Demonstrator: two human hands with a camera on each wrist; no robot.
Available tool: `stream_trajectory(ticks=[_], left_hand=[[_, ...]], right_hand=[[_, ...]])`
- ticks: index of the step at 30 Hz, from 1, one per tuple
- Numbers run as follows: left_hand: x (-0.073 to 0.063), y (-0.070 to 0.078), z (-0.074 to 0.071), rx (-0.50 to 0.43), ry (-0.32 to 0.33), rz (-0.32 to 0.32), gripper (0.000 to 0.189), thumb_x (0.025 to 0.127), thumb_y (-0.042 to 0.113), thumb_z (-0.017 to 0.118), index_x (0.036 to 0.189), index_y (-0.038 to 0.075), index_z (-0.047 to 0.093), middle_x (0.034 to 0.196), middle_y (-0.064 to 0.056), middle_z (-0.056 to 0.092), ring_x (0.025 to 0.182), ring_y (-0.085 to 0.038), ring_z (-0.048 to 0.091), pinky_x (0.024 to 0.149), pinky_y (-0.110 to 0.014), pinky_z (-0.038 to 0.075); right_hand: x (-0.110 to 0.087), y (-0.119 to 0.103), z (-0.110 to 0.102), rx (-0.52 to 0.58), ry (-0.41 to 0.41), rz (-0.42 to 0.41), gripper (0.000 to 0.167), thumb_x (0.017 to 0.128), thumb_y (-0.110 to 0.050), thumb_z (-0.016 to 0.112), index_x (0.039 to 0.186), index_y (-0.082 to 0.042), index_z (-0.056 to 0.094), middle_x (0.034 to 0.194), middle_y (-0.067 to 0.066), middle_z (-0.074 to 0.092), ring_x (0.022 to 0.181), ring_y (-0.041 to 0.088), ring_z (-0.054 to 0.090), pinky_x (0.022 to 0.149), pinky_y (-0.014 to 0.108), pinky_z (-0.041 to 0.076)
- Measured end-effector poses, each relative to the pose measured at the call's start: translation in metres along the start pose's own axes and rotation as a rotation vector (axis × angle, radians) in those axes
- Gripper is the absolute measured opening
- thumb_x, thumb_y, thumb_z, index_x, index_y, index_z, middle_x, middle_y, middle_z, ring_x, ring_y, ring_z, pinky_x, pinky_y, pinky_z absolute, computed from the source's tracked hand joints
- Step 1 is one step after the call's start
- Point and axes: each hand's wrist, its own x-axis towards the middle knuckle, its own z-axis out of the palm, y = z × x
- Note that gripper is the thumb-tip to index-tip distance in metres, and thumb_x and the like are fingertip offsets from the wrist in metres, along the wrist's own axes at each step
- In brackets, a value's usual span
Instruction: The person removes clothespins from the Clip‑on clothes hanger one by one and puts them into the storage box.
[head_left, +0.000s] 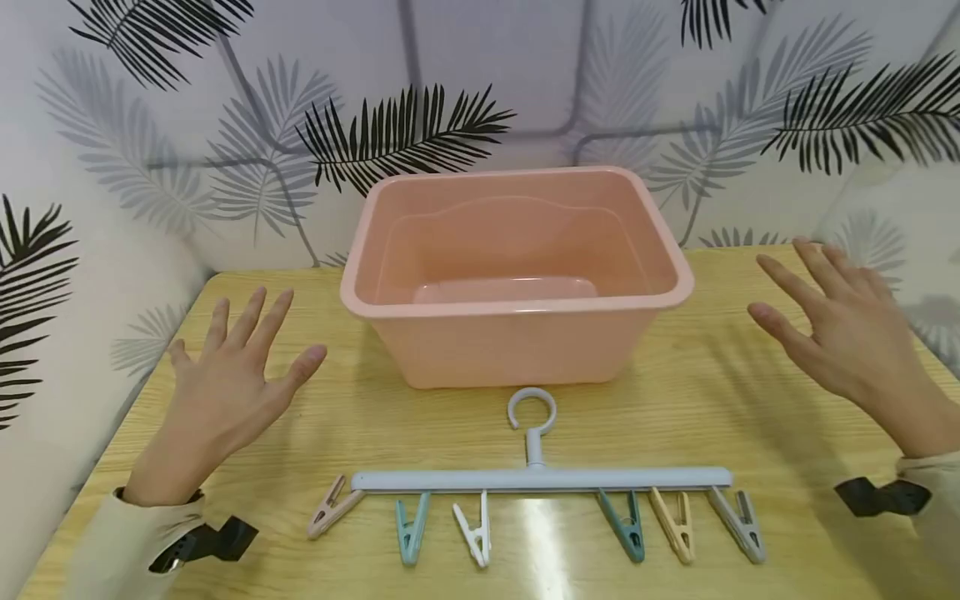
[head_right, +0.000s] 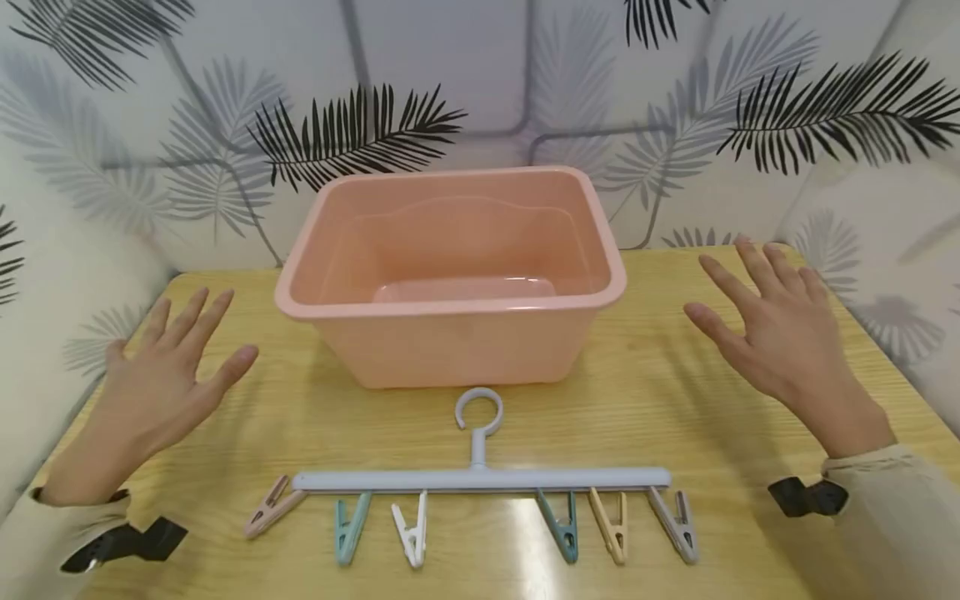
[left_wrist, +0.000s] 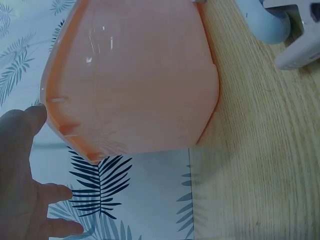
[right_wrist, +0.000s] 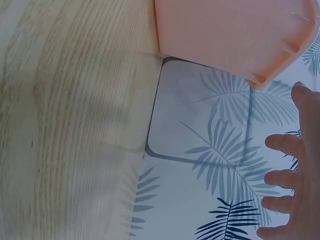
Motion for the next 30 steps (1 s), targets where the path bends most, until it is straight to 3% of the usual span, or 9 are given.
stream_trajectory(ticks=[6, 11, 14, 17, 22, 27, 30], left_hand=[[-0.002, 0.005, -0.011, -0.055, 0.027, 0.023, 0.072, 0.099, 0.059, 0.033, 0.156, 0.022, 0.009, 0.16, -0.016, 0.009, 0.144, -0.046, -0.002, 0.089, -0.084, 0.003], [-0.021, -0.002, -0.028, -0.056, 0.084, -0.007, 0.069, 0.101, 0.054, 0.033, 0.156, 0.02, 0.008, 0.159, -0.019, 0.007, 0.145, -0.043, -0.006, 0.09, -0.083, 0.001], [-0.023, 0.001, -0.027, -0.066, 0.079, 0.006, 0.068, 0.101, 0.053, 0.035, 0.156, 0.02, 0.01, 0.159, -0.019, 0.009, 0.145, -0.043, -0.005, 0.09, -0.083, 0.002], [-0.019, 0.011, -0.019, -0.107, 0.076, 0.061, 0.067, 0.101, 0.05, 0.038, 0.156, 0.019, 0.015, 0.159, -0.018, 0.012, 0.145, -0.044, 0.0, 0.092, -0.082, 0.003], [-0.022, 0.024, -0.022, -0.19, 0.209, 0.169, 0.064, 0.101, 0.046, 0.044, 0.152, 0.012, 0.027, 0.157, -0.018, 0.021, 0.143, -0.045, 0.013, 0.101, -0.074, 0.006], [-0.028, 0.038, -0.034, -0.257, 0.368, 0.299, 0.066, 0.098, 0.051, 0.047, 0.145, 0.005, 0.04, 0.151, -0.018, 0.035, 0.136, -0.046, 0.031, 0.106, -0.064, 0.019], [-0.038, 0.048, -0.04, -0.288, 0.443, 0.335, 0.068, 0.096, 0.056, 0.048, 0.143, 0.007, 0.045, 0.147, -0.013, 0.043, 0.132, -0.04, 0.041, 0.108, -0.054, 0.029]], right_hand=[[-0.001, -0.002, -0.004, 0.002, -0.008, 0.013, 0.063, 0.101, -0.051, 0.04, 0.152, -0.015, 0.03, 0.156, 0.024, 0.016, 0.142, 0.046, 0.012, 0.11, 0.064, 0.009], [0.018, -0.015, 0.002, 0.08, 0.0, -0.039, 0.06, 0.101, -0.051, 0.041, 0.151, -0.018, 0.034, 0.157, 0.02, 0.018, 0.144, 0.042, 0.012, 0.111, 0.062, 0.009], [0.017, -0.017, 0.001, 0.088, 0.015, -0.046, 0.06, 0.1, -0.052, 0.042, 0.149, -0.018, 0.037, 0.157, 0.02, 0.02, 0.144, 0.041, 0.014, 0.11, 0.062, 0.011], [0.007, -0.01, -0.004, 0.062, 0.032, -0.048, 0.06, 0.1, -0.052, 0.043, 0.147, -0.015, 0.041, 0.155, 0.021, 0.023, 0.143, 0.042, 0.017, 0.109, 0.063, 0.013], [0.008, -0.008, -0.013, 0.035, 0.063, -0.065, 0.059, 0.1, -0.051, 0.042, 0.144, -0.012, 0.045, 0.154, 0.022, 0.025, 0.143, 0.042, 0.018, 0.11, 0.062, 0.015], [0.004, -0.017, -0.012, 0.052, 0.093, -0.064, 0.061, 0.1, -0.053, 0.04, 0.142, -0.01, 0.047, 0.153, 0.023, 0.027, 0.143, 0.042, 0.018, 0.111, 0.061, 0.015], [0.0, -0.023, -0.009, 0.091, 0.156, -0.107, 0.062, 0.1, -0.054, 0.04, 0.138, -0.006, 0.052, 0.15, 0.025, 0.033, 0.14, 0.045, 0.024, 0.11, 0.061, 0.017]])
